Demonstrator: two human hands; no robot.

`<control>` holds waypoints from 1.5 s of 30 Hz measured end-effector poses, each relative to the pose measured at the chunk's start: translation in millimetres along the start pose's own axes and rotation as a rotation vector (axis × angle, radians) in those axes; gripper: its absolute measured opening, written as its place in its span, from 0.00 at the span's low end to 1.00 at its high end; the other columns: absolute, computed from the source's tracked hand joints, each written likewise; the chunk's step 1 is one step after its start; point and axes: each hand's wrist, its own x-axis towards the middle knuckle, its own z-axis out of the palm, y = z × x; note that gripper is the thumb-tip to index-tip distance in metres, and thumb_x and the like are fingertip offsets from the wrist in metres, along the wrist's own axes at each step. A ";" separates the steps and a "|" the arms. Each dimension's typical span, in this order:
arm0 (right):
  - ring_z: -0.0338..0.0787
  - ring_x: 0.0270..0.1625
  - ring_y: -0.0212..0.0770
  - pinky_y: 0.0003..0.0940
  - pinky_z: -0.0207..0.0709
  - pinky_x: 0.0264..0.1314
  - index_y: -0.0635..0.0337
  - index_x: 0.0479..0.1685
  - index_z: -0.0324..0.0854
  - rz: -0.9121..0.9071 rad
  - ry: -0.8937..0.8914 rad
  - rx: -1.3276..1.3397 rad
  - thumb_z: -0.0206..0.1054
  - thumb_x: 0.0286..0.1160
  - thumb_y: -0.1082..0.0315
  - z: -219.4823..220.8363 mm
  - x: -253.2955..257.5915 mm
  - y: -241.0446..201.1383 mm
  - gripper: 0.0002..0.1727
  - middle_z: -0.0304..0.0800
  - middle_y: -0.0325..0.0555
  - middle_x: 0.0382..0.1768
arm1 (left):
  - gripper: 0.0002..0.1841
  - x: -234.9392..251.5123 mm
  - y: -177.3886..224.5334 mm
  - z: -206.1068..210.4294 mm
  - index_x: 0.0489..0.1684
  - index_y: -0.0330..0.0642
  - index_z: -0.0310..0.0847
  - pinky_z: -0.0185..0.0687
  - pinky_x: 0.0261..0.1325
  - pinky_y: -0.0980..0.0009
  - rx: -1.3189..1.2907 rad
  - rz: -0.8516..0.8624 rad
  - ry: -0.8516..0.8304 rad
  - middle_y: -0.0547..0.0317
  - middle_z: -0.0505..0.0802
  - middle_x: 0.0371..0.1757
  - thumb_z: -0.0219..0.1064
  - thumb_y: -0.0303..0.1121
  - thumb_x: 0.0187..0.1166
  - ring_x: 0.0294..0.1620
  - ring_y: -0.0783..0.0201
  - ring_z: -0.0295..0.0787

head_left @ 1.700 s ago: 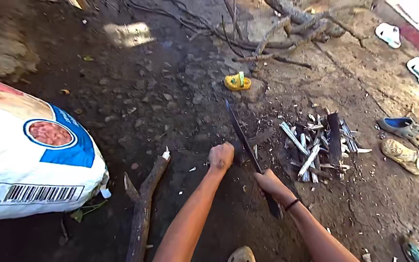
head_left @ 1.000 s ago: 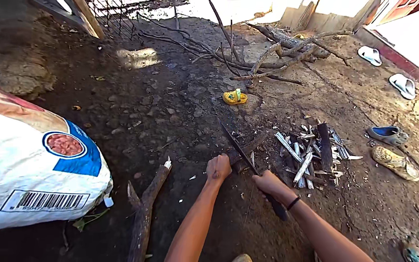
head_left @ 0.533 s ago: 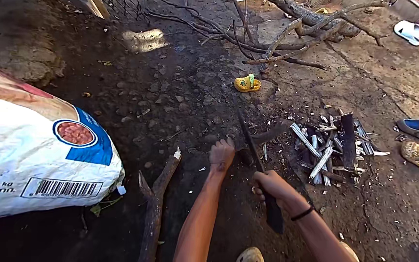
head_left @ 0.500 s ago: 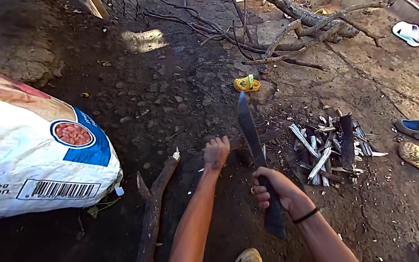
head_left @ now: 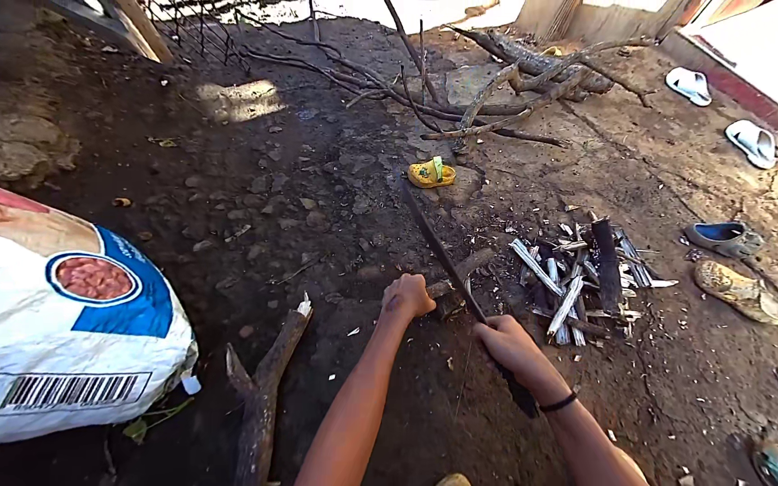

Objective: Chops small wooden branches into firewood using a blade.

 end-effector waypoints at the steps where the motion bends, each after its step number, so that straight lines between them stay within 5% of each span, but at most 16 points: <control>1: 0.78 0.14 0.32 0.28 0.75 0.18 0.57 0.37 0.82 0.033 -0.011 -0.016 0.59 0.87 0.57 2.3 4.5 10.7 0.15 0.78 0.37 0.16 | 0.19 0.6 2.2 -1.2 0.49 0.37 0.88 0.82 0.56 0.36 -0.035 -0.003 -0.012 0.39 0.93 0.52 0.77 0.44 0.71 0.58 0.39 0.90; 4: 0.79 0.13 0.32 0.28 0.75 0.16 0.58 0.37 0.80 0.091 -0.022 0.013 0.57 0.88 0.57 10.8 9.0 37.8 0.16 0.78 0.38 0.15 | 0.24 2.2 -5.6 -8.3 0.48 0.31 0.85 0.84 0.56 0.39 -0.130 0.003 -0.030 0.37 0.91 0.47 0.80 0.47 0.72 0.52 0.40 0.90; 6: 0.79 0.13 0.32 0.27 0.76 0.17 0.58 0.36 0.80 0.082 -0.026 0.039 0.56 0.89 0.58 15.3 9.6 45.6 0.16 0.78 0.38 0.15 | 0.26 5.8 -17.7 -7.7 0.51 0.32 0.83 0.89 0.44 0.56 -0.200 0.014 -0.100 0.47 0.91 0.37 0.75 0.51 0.78 0.35 0.56 0.92; 9: 0.81 0.14 0.31 0.28 0.77 0.19 0.58 0.35 0.81 0.008 -0.040 0.029 0.57 0.87 0.60 17.4 13.3 44.5 0.15 0.80 0.37 0.15 | 0.23 4.5 -33.2 -9.6 0.59 0.35 0.79 0.89 0.35 0.70 -0.368 0.028 -0.250 0.55 0.91 0.30 0.65 0.50 0.87 0.24 0.67 0.89; 13: 0.81 0.15 0.31 0.29 0.77 0.20 0.55 0.31 0.81 -0.105 -0.023 -0.036 0.57 0.85 0.60 12.9 16.9 39.2 0.15 0.79 0.36 0.15 | 0.19 -5.6 -45.3 -4.2 0.50 0.37 0.81 0.84 0.26 0.75 -0.647 0.056 -0.385 0.60 0.87 0.23 0.58 0.47 0.91 0.18 0.70 0.85; 17: 0.80 0.14 0.31 0.30 0.76 0.20 0.55 0.30 0.80 -0.074 -0.036 -0.059 0.55 0.86 0.59 15.0 25.2 40.2 0.17 0.78 0.36 0.14 | 0.20 -0.5 -56.0 11.3 0.47 0.37 0.80 0.85 0.25 0.74 -0.759 0.012 -0.386 0.60 0.87 0.22 0.54 0.47 0.93 0.18 0.69 0.85; 22: 0.80 0.13 0.32 0.29 0.76 0.17 0.57 0.34 0.81 0.117 -0.051 -0.084 0.54 0.89 0.55 20.6 31.3 43.4 0.19 0.79 0.38 0.15 | 0.30 -0.7 -50.4 19.2 0.48 0.39 0.84 0.82 0.34 0.63 -0.376 0.014 -0.128 0.56 0.86 0.29 0.52 0.60 0.90 0.25 0.64 0.83; 24: 0.81 0.13 0.33 0.29 0.77 0.16 0.58 0.36 0.81 0.108 -0.055 -0.015 0.54 0.90 0.56 16.2 20.2 32.3 0.19 0.81 0.39 0.15 | 0.38 -10.0 -36.6 16.2 0.51 0.36 0.86 0.82 0.54 0.43 -0.211 -0.053 -0.030 0.40 0.91 0.45 0.41 0.64 0.91 0.48 0.45 0.91; 26: 0.81 0.12 0.33 0.28 0.78 0.16 0.59 0.36 0.81 -0.001 -0.039 0.071 0.54 0.90 0.59 7.3 1.1 14.7 0.18 0.80 0.39 0.14 | 0.43 -18.2 -23.5 16.2 0.47 0.36 0.86 0.79 0.60 0.38 -0.091 -0.137 0.072 0.38 0.93 0.51 0.30 0.65 0.91 0.62 0.41 0.90; 32: 0.83 0.15 0.30 0.26 0.83 0.22 0.50 0.26 0.78 -0.867 0.079 0.386 0.50 0.82 0.66 -36.4 -42.6 -55.0 0.16 0.82 0.33 0.14 | 0.41 -18.2 -14.8 23.1 0.43 0.36 0.86 0.81 0.56 0.40 -0.131 -0.246 0.131 0.39 0.93 0.50 0.26 0.57 0.94 0.60 0.42 0.91; 34: 0.82 0.15 0.30 0.30 0.83 0.21 0.47 0.27 0.75 -0.988 0.155 0.436 0.51 0.81 0.65 -20.1 -25.1 -47.7 0.13 0.79 0.30 0.13 | 0.41 -16.9 -13.7 21.0 0.43 0.37 0.86 0.81 0.55 0.40 -0.140 -0.257 0.125 0.40 0.93 0.49 0.26 0.57 0.94 0.59 0.42 0.91; 36: 0.80 0.14 0.30 0.31 0.80 0.20 0.55 0.27 0.75 -0.721 0.260 0.281 0.53 0.79 0.67 17.4 -3.3 6.5 0.11 0.77 0.31 0.12 | 0.42 -16.6 -15.7 24.4 0.43 0.37 0.85 0.81 0.53 0.39 -0.185 -0.259 0.126 0.39 0.93 0.48 0.25 0.59 0.93 0.58 0.41 0.91; 38: 0.79 0.14 0.34 0.34 0.77 0.21 0.61 0.30 0.79 -0.102 0.113 0.091 0.56 0.85 0.61 38.8 9.8 55.4 0.17 0.77 0.38 0.13 | 0.42 -16.3 -18.7 27.7 0.48 0.37 0.86 0.80 0.57 0.37 -0.250 -0.274 0.139 0.38 0.93 0.52 0.26 0.59 0.93 0.61 0.41 0.90; 40: 0.79 0.11 0.36 0.33 0.78 0.15 0.60 0.34 0.77 0.218 -0.002 0.115 0.54 0.90 0.57 37.5 15.0 63.6 0.18 0.77 0.40 0.13 | 0.41 -12.1 -23.4 27.6 0.54 0.36 0.87 0.78 0.64 0.37 -0.286 -0.295 0.158 0.38 0.92 0.58 0.26 0.57 0.94 0.66 0.41 0.88; 43: 0.79 0.10 0.35 0.31 0.77 0.12 0.62 0.36 0.76 0.192 0.027 0.242 0.52 0.93 0.58 5.4 -17.8 29.4 0.19 0.77 0.41 0.12 | 0.38 -7.4 -22.0 37.4 0.43 0.37 0.87 0.81 0.53 0.38 -0.198 -0.246 0.223 0.38 0.94 0.48 0.30 0.54 0.95 0.57 0.39 0.91; 45: 0.79 0.10 0.34 0.29 0.79 0.13 0.62 0.31 0.76 -0.096 0.090 0.316 0.51 0.91 0.65 -21.7 -37.1 -9.5 0.18 0.77 0.39 0.11 | 0.36 -2.7 -19.9 31.8 0.39 0.38 0.87 0.82 0.50 0.41 -0.150 -0.244 0.253 0.41 0.94 0.45 0.32 0.52 0.95 0.54 0.42 0.92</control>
